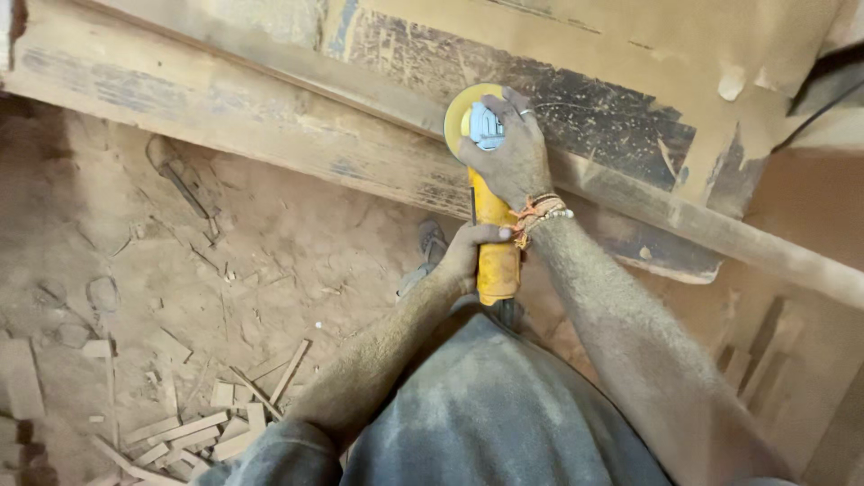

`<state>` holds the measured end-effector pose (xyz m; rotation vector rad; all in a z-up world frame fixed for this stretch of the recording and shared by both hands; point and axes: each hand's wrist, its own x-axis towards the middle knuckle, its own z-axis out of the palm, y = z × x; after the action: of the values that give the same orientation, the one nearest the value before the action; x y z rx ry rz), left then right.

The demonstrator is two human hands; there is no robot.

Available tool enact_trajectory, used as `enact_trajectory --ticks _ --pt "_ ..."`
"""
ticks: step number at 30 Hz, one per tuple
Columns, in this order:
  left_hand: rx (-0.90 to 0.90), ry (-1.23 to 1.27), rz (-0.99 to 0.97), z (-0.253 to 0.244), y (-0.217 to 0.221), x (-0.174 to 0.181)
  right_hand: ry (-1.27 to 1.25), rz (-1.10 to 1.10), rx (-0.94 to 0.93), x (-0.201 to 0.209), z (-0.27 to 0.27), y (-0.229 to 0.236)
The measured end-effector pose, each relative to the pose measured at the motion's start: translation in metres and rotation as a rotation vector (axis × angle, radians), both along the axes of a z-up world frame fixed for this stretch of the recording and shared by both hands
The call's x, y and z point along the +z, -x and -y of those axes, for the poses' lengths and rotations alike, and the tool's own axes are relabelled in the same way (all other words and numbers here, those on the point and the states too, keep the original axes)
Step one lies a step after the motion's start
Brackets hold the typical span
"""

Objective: The person sands the surfaces of long wooden planks and other timber pieces using a power sander, moving the tool along the length and edges of the wood.

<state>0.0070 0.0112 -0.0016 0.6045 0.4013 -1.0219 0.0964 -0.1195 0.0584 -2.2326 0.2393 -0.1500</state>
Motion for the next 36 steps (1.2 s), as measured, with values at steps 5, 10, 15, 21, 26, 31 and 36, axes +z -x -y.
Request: enact_trajectory --ticks 5,10,15,21,26,31,36 --pt "-0.047 -0.021 -0.028 0.005 0.007 -0.002 0.034 0.021 -0.013 0.001 0.005 0.009" --pt "-0.057 0.006 0.072 0.031 0.035 -0.01 0.104 -0.072 -0.069 -0.003 0.033 0.041" --pt "-0.151 -0.024 0.028 0.055 0.05 -0.013 0.051 0.036 -0.142 -0.013 0.06 0.064" --pt "-0.141 -0.052 0.005 0.044 0.03 -0.004 0.183 0.046 -0.09 -0.013 0.054 0.045" --pt "-0.093 -0.056 0.019 -0.003 -0.011 -0.002 0.17 0.03 -0.028 -0.006 0.005 -0.005" --pt "-0.034 -0.051 -0.016 -0.066 -0.06 0.006 0.108 0.0 0.009 0.001 -0.063 -0.062" --pt "0.023 -0.012 -0.063 -0.126 -0.094 0.013 0.113 0.072 0.045 -0.003 -0.128 -0.102"
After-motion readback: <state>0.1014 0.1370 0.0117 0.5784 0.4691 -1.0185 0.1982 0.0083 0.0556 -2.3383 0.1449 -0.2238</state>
